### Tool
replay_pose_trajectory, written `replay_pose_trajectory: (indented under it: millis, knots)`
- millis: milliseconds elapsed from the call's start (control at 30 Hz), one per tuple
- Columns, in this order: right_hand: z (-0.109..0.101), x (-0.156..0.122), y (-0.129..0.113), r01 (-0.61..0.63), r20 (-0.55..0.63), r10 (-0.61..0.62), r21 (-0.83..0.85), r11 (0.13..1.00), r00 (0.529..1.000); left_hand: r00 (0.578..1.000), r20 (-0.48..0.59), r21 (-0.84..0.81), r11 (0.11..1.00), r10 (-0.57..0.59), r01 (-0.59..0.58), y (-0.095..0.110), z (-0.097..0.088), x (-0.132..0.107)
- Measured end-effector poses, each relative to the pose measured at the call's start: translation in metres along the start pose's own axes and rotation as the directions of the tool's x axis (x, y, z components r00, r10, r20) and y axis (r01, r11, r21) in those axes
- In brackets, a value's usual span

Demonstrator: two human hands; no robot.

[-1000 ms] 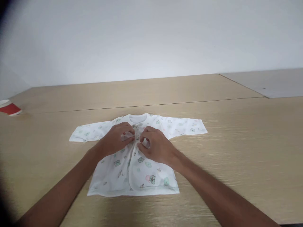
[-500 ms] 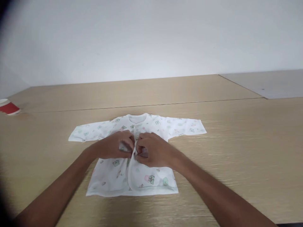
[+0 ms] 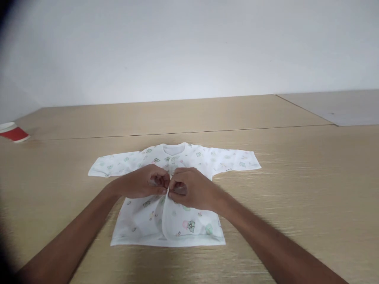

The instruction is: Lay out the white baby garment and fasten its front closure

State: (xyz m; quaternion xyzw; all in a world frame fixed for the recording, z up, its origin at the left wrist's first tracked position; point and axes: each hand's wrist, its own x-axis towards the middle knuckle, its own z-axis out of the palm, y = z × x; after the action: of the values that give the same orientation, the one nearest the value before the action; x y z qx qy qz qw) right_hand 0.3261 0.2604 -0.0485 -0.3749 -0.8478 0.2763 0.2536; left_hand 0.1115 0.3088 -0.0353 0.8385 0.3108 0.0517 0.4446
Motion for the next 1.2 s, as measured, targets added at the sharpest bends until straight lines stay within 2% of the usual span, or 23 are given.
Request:
replay_pose_trajectory:
  millis: [133,367,500,633,900,1033,1200]
  knots:
    - [0.001,-0.001,-0.001,0.002,-0.016,-0.001,0.018,1.0,1.0,0.999,-0.011,-0.056,0.998,-0.035,0.035,0.0,0.004,0.001]
    - [0.002,-0.001,0.001,-0.013,0.056,0.016,-0.064,0.998,0.998,1.0,0.015,-0.19,0.982,0.022,-0.019,-0.008,0.004,0.0]
    - [0.002,0.0,0.002,-0.018,0.034,0.021,-0.066,0.998,0.999,0.997,0.048,-0.251,0.967,0.058,-0.044,-0.008,0.003,-0.001]
    - [0.002,-0.001,0.0,-0.044,0.034,0.047,-0.09,0.995,0.998,0.998,0.05,-0.327,0.945,0.031,-0.013,-0.005,0.003,0.0]
    - [0.006,0.0,-0.003,-0.032,0.031,0.039,-0.208,0.978,0.999,0.999,0.038,-0.28,0.959,-0.029,0.039,0.002,0.003,-0.002]
    - [0.006,0.0,-0.007,-0.023,0.045,0.036,-0.248,0.969,0.998,0.999,-0.033,-0.245,0.969,-0.031,0.022,0.001,0.009,-0.001]
    - [0.005,0.001,-0.007,-0.014,0.034,0.021,-0.217,0.976,0.999,0.991,-0.106,-0.149,0.987,-0.084,0.067,0.004,0.015,0.001]
